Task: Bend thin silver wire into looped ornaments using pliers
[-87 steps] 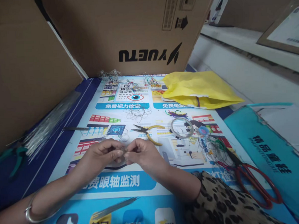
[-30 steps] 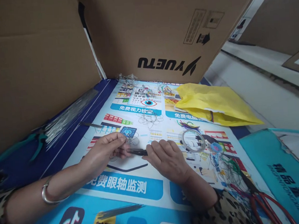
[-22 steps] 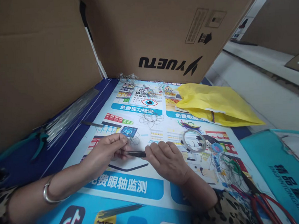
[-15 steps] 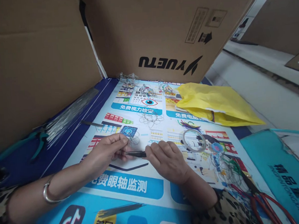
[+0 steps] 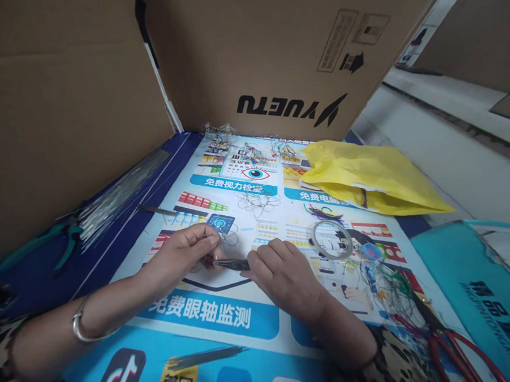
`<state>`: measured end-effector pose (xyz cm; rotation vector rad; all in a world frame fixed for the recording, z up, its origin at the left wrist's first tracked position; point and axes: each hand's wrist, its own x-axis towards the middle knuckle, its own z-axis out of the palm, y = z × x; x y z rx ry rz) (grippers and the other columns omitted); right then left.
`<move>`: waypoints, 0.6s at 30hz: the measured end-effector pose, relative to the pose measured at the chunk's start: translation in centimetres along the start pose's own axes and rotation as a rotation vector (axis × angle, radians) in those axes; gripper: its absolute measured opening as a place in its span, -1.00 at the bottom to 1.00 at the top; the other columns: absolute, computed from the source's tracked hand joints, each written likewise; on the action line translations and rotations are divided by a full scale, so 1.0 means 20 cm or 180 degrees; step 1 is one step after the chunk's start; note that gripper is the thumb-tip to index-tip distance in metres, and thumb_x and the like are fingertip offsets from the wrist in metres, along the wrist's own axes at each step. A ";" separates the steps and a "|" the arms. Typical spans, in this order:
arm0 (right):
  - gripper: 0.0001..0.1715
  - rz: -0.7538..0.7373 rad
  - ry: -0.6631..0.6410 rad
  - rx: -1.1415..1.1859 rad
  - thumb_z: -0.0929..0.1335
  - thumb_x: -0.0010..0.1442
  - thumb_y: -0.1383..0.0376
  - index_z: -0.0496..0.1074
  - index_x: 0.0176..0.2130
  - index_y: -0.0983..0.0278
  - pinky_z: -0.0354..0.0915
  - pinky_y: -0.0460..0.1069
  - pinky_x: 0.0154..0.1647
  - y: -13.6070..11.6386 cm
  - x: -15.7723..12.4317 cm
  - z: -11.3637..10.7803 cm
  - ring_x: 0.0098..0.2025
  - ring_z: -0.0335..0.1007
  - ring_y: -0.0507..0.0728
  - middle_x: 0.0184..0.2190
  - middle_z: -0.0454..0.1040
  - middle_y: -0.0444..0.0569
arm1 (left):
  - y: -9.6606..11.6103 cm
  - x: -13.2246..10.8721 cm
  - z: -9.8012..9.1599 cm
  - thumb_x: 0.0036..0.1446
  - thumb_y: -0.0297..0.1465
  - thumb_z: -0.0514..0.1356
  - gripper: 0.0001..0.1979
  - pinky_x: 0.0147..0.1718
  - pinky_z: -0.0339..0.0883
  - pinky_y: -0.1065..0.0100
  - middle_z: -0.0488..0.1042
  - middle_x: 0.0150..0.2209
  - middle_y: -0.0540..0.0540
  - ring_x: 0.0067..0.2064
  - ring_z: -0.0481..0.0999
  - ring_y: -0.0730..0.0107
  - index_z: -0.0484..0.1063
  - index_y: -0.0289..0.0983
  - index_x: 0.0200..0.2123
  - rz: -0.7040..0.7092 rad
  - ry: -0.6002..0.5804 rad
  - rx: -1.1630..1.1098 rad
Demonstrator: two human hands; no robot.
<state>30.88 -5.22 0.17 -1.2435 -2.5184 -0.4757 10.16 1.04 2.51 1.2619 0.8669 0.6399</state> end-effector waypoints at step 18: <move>-0.80 0.1067 -0.1071 0.2080 0.25 0.22 0.18 0.36 -0.33 0.25 0.17 -0.09 -0.42 -0.03 0.03 -0.09 -0.38 0.31 0.04 -0.41 0.43 -0.09 | 0.04 -0.04 -0.05 0.17 -0.41 0.01 -0.83 -0.40 0.23 0.46 0.46 -0.48 0.01 -0.42 0.45 0.47 0.35 -0.27 -0.42 0.1079 -0.0162 0.1986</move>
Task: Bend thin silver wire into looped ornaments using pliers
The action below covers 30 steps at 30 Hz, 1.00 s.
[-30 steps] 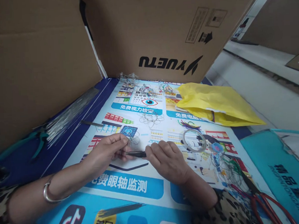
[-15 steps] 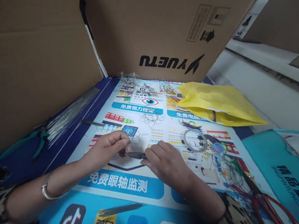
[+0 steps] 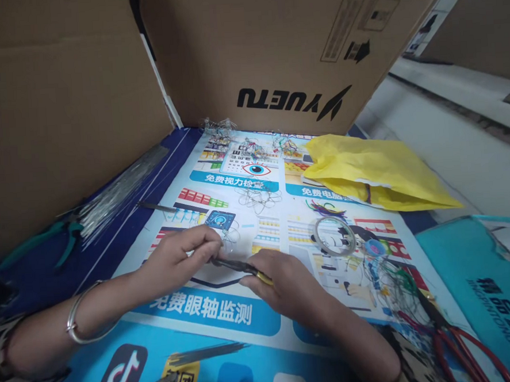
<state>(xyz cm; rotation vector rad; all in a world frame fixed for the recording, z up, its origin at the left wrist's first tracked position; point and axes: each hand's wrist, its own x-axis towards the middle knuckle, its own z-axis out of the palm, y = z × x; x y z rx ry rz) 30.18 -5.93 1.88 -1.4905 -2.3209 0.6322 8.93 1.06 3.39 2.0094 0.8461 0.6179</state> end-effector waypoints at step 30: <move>-0.68 -0.1429 0.1654 -0.3028 0.37 0.08 0.45 0.41 -0.11 0.35 0.12 0.06 -0.29 -0.04 -0.02 0.04 -0.28 0.26 0.14 -0.34 0.47 -0.01 | -0.02 0.02 0.09 0.11 -0.30 0.10 -0.81 -0.56 0.33 0.47 0.44 -0.60 0.01 -0.56 0.52 0.42 0.25 -0.30 -0.45 -0.1693 -0.0106 -0.2315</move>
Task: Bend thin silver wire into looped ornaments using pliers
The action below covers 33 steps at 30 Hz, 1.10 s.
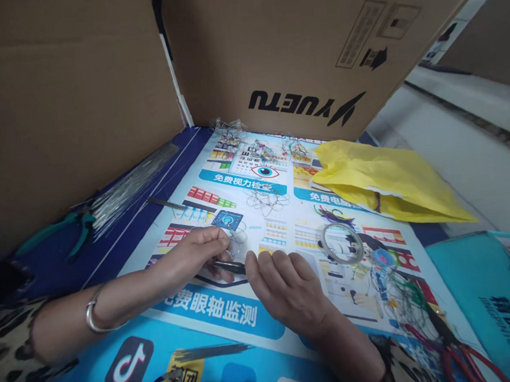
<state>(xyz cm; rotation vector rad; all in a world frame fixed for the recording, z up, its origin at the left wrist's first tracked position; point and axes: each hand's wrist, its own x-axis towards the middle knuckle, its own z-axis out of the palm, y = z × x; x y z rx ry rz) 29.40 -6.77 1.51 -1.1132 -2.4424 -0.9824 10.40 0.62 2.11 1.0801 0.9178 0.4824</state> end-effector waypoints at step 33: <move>-0.80 0.1172 -0.1200 0.1894 0.25 0.23 0.23 0.38 -0.32 0.29 0.20 -0.06 -0.37 -0.05 0.03 -0.05 -0.37 0.34 0.08 -0.46 0.43 -0.04 | 0.02 -0.05 -0.03 0.24 -0.38 -0.08 -0.81 -0.44 0.16 0.44 0.36 -0.48 0.02 -0.44 0.35 0.46 0.25 -0.25 -0.38 0.1434 0.0059 0.2965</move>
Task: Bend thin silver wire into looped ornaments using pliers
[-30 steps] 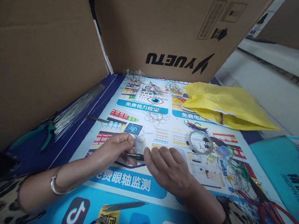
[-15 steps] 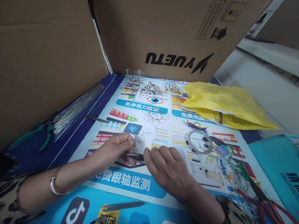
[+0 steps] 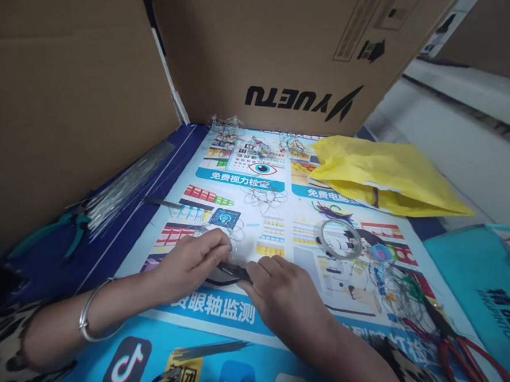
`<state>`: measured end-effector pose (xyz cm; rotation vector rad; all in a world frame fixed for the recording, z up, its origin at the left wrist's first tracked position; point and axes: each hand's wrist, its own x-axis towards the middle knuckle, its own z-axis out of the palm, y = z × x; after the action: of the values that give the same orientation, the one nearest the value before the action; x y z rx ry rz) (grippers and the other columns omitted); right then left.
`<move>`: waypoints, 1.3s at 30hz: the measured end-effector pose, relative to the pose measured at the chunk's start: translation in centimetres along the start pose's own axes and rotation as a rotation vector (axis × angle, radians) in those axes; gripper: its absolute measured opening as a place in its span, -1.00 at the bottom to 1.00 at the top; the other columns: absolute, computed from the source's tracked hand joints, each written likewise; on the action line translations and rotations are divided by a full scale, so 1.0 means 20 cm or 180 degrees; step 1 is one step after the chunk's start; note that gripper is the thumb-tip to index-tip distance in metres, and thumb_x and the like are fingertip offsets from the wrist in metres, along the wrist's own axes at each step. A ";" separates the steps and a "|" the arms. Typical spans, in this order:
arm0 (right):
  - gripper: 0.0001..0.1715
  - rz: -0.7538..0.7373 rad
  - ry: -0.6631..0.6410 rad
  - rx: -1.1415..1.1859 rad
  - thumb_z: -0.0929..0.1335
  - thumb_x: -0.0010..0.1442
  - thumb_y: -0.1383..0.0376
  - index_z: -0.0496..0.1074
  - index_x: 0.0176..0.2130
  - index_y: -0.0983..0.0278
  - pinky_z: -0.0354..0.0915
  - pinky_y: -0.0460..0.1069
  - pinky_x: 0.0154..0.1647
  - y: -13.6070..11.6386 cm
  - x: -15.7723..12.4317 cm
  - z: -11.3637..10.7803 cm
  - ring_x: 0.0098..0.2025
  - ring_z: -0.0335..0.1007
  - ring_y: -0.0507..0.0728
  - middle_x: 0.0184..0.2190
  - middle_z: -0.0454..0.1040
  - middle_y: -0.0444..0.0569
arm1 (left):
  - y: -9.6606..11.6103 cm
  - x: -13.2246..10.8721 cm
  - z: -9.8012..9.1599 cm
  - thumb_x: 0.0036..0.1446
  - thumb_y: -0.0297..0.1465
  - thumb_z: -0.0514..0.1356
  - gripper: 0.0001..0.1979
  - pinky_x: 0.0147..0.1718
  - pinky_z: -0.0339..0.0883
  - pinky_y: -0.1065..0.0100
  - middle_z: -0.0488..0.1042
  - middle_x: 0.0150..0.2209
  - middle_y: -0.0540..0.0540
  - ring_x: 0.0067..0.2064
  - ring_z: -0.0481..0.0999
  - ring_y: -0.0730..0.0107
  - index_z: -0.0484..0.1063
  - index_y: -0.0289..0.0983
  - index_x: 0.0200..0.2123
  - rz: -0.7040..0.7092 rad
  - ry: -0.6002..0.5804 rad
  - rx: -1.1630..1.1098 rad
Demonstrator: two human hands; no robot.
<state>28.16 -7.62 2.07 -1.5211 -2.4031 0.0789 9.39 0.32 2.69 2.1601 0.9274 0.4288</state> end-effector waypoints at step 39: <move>-0.75 0.0943 -0.1247 -0.0463 0.28 0.15 0.12 0.46 -0.31 0.21 0.08 -0.05 -0.48 0.21 -0.01 -0.20 -0.40 0.40 0.15 -0.42 0.51 -0.02 | 0.13 -0.19 0.12 -0.09 -0.58 0.14 -0.87 -0.60 0.00 0.30 0.47 -0.43 -0.07 -0.45 0.44 0.23 0.36 -0.29 -0.41 0.1274 -0.1632 0.1635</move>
<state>33.08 -6.28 5.03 -2.0902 -2.4891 0.2962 9.38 -4.88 2.89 2.7440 0.3304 -0.2126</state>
